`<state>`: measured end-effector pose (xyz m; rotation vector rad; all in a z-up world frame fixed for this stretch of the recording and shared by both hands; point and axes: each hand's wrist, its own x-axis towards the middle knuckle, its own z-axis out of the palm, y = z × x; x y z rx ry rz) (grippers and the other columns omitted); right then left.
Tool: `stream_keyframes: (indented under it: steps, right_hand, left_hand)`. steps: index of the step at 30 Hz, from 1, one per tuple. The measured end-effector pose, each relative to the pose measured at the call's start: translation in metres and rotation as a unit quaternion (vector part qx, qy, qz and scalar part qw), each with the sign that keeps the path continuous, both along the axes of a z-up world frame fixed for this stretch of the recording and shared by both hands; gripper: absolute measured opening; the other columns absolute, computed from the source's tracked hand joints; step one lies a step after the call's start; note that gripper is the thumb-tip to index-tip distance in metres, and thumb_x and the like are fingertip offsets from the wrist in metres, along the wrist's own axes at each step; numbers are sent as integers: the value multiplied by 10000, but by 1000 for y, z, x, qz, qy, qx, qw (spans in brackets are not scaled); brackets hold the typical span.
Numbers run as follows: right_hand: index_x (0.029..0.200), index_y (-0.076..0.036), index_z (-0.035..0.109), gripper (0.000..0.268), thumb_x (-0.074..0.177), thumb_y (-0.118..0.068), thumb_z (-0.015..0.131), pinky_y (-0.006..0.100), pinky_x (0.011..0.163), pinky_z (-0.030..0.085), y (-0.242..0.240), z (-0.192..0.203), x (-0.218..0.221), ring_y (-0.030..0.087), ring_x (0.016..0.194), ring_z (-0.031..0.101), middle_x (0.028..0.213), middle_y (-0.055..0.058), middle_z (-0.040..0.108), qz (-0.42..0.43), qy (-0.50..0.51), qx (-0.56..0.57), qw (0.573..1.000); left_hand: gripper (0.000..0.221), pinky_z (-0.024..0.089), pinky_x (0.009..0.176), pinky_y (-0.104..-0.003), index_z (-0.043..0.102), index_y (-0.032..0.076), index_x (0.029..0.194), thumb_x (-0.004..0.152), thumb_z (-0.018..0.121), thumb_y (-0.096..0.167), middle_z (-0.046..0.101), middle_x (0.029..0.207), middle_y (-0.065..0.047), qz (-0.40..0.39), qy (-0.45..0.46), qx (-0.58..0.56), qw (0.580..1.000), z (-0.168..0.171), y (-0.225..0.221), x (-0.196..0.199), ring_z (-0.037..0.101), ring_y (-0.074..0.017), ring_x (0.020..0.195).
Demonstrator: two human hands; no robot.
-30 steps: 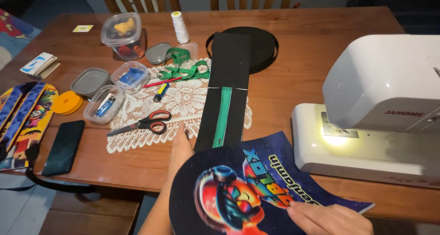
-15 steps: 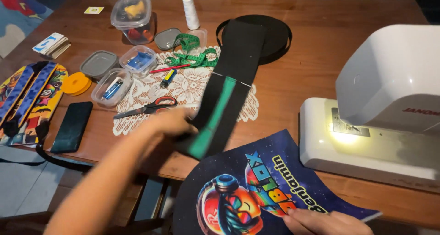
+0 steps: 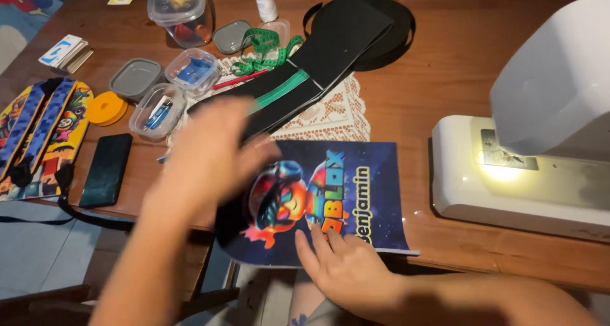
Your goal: The person is aligning pieces of black fabric with green trim, pinning them together to prepare for sewing, and using scissors to trim the edges.
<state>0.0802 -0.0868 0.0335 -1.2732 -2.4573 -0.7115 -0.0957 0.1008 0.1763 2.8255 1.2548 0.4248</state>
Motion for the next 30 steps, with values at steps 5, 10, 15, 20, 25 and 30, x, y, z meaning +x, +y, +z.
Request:
stream_keyframes:
  steps: [5, 10, 15, 20, 25, 30]
  right_hand:
    - [1280, -38, 615, 427, 875, -174, 607, 396, 548, 562, 2, -26, 0, 267, 763, 714, 1075, 164, 710, 18, 79, -125, 989]
    - [1175, -94, 708, 312, 924, -188, 547, 554, 1017, 422, -9, -24, 62, 374, 1113, 654, 1219, 148, 711, 58, 131, -227, 963]
    - [882, -226, 653, 245, 961, -458, 654, 292, 669, 512, 30, 42, 104, 107, 704, 670, 770, -56, 714, -85, 278, -578, 763]
    - [818, -81, 765, 241, 821, -305, 854, 289, 491, 514, 75, 12, 100, 171, 507, 674, 508, 83, 705, -219, 541, -441, 682]
    - [902, -140, 727, 281, 847, -398, 825, 357, 600, 546, 101, -12, 99, 238, 650, 733, 649, 106, 731, -251, 498, -358, 749]
    - [879, -104, 656, 377, 877, -462, 776, 384, 604, 543, 126, -14, 92, 325, 686, 733, 644, 149, 701, -291, 452, -350, 767]
  left_hand:
    - [1101, 342, 1085, -534, 410, 117, 1545, 603, 907, 398, 486, 1526, -171, -169, 91, -108, 975, -106, -94, -33, 451, -387, 1373]
    - [596, 356, 1092, -553, 596, 105, 1406, 810, 567, 92, 557, 1424, -239, -204, 107, -66, 971, -129, -104, -63, 514, -437, 1309]
    - [229, 520, 668, -456, 694, 203, 1139, 1003, 603, 363, 771, 835, -93, -93, 180, -344, 917, -65, -53, -63, 709, -311, 719]
    - [384, 545, 881, -563, 694, 132, 1176, 902, 699, 399, 791, 1003, -191, 17, 85, -264, 961, -56, -12, -39, 737, -436, 1000]
    - [434, 476, 951, -466, 683, 150, 1214, 932, 669, 480, 696, 1176, -109, -2, 45, 86, 995, -112, -22, -4, 659, -324, 1138]
    - [753, 193, 1172, -657, 538, 155, 1476, 958, 473, 697, 555, 1456, -203, -91, 23, 31, 995, -127, -56, 35, 423, -434, 1424]
